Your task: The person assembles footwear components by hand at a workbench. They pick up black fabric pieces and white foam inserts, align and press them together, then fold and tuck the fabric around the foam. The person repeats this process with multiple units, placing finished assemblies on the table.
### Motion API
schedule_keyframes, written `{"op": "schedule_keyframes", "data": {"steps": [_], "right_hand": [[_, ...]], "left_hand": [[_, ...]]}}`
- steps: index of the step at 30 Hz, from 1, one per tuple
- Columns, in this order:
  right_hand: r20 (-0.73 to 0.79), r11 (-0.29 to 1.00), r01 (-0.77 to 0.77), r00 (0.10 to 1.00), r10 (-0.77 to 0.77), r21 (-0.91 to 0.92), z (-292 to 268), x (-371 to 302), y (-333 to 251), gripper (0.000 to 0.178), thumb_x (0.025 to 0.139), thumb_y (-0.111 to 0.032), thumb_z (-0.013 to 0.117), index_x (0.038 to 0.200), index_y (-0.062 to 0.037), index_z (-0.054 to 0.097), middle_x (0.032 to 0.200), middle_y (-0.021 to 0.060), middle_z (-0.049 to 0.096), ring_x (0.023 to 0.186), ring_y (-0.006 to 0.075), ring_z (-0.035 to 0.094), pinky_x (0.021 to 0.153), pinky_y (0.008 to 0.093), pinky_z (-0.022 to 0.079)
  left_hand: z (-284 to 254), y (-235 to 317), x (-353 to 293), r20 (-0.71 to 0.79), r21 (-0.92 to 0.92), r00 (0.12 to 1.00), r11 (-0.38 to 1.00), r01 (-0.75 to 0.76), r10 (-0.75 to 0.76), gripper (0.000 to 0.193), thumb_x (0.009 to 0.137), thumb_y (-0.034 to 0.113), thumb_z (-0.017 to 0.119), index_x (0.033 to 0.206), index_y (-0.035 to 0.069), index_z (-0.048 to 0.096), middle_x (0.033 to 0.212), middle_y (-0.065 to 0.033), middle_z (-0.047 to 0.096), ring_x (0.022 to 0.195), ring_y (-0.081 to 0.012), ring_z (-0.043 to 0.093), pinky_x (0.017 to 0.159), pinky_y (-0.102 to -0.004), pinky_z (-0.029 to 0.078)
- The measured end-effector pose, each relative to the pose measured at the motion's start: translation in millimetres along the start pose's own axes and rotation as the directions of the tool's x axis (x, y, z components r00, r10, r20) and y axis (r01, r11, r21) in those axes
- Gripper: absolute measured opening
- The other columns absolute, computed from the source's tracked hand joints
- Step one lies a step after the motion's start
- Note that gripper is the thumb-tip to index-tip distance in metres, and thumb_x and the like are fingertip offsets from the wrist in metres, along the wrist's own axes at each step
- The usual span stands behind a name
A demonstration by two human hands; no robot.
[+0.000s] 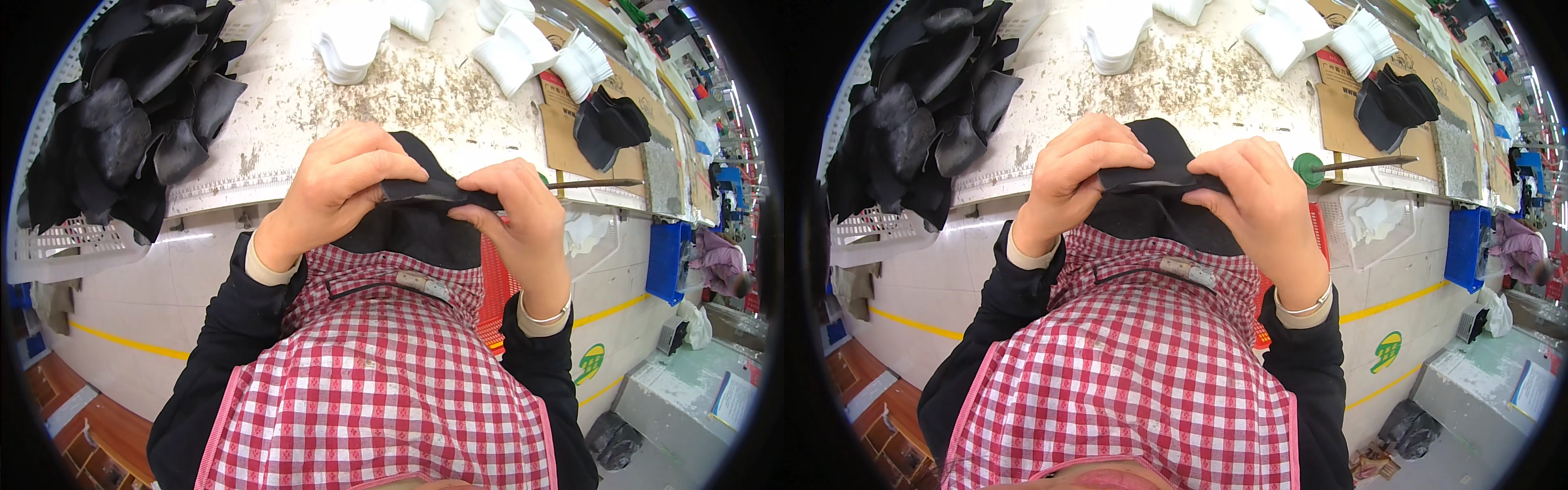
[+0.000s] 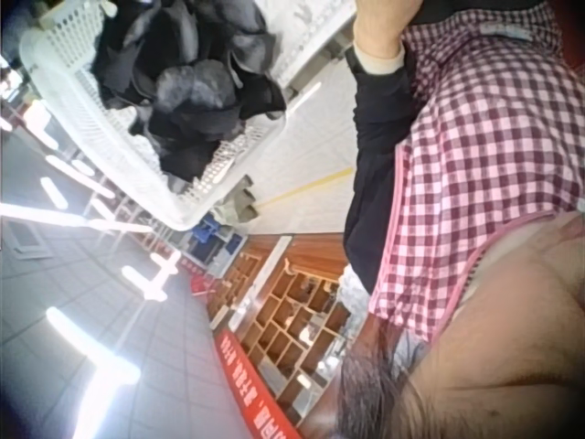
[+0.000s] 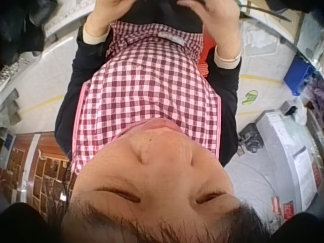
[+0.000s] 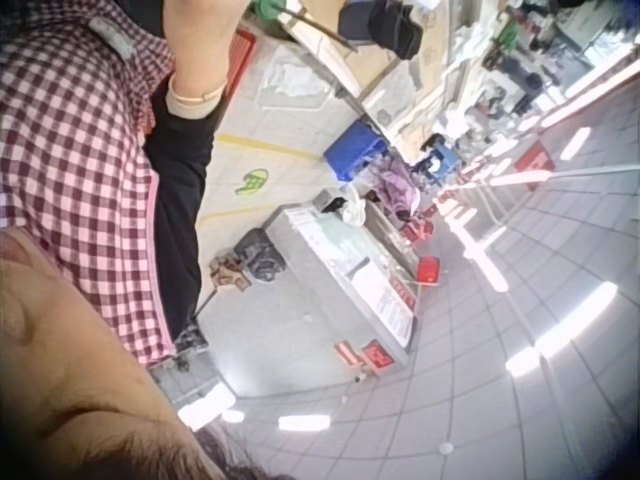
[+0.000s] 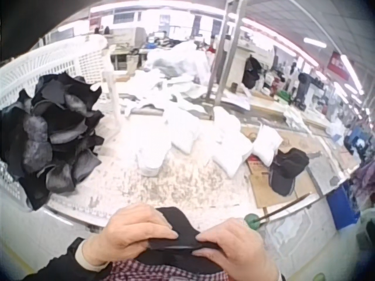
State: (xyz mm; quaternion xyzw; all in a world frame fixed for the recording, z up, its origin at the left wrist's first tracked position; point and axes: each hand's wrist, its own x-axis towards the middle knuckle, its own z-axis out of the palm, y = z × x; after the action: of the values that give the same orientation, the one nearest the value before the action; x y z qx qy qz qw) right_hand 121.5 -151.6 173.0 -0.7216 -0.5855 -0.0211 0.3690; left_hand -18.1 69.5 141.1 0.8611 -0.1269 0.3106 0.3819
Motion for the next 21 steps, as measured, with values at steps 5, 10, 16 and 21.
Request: {"op": "schedule_keyframes", "data": {"steps": [5,10,16,21], "right_hand": [[-0.075,0.994,0.101,0.992,-0.104,-0.044,-1,-3,-6,0.041,0.066,-0.001,0.091,0.101,-0.0042,0.070,0.094,0.0090,0.067,0.085,0.0258,0.063,0.072,0.0361,0.052],[-0.092,1.000,-0.001,0.996,0.002,0.018,1,-7,-3,0.039,0.064,0.003,0.090,0.095,-0.0033,0.067,0.095,0.0085,0.066,0.086,0.0258,0.063,0.072,0.0354,0.050],[0.018,0.981,0.130,0.991,-0.133,0.145,-8,-9,2,0.034,0.065,0.006,0.085,0.090,-0.0035,0.065,0.093,0.0072,0.066,0.087,0.0259,0.063,0.074,0.0366,0.049],[0.046,0.989,0.081,0.995,-0.087,0.125,-11,-7,0,0.034,0.066,-0.002,0.087,0.093,-0.0052,0.067,0.089,0.0071,0.064,0.083,0.0279,0.062,0.075,0.0371,0.049]], "left_hand": [[-4,-1,1,0.049,-0.002,0.998,0.999,-0.048,0.048,0.024,0.076,0.002,0.077,0.100,0.001,0.075,0.090,-0.0102,0.071,0.088,-0.0279,0.071,0.076,-0.0359,0.056],[-5,3,-1,-0.007,0.004,0.992,0.992,-0.126,0.126,0.024,0.076,0.001,0.076,0.100,0.000,0.074,0.086,-0.0118,0.070,0.079,-0.0281,0.071,0.068,-0.0356,0.055],[-8,10,-6,-0.127,0.109,0.989,0.992,-0.056,0.070,0.031,0.068,-0.005,0.074,0.098,0.003,0.073,0.080,-0.0100,0.066,0.066,-0.0264,0.065,0.057,-0.0353,0.048],[-10,12,-3,-0.076,-0.031,0.992,0.995,0.099,-0.102,0.024,0.080,-0.004,0.075,0.102,0.003,0.074,0.088,-0.0108,0.070,0.077,-0.0249,0.069,0.067,-0.0328,0.051]]}}
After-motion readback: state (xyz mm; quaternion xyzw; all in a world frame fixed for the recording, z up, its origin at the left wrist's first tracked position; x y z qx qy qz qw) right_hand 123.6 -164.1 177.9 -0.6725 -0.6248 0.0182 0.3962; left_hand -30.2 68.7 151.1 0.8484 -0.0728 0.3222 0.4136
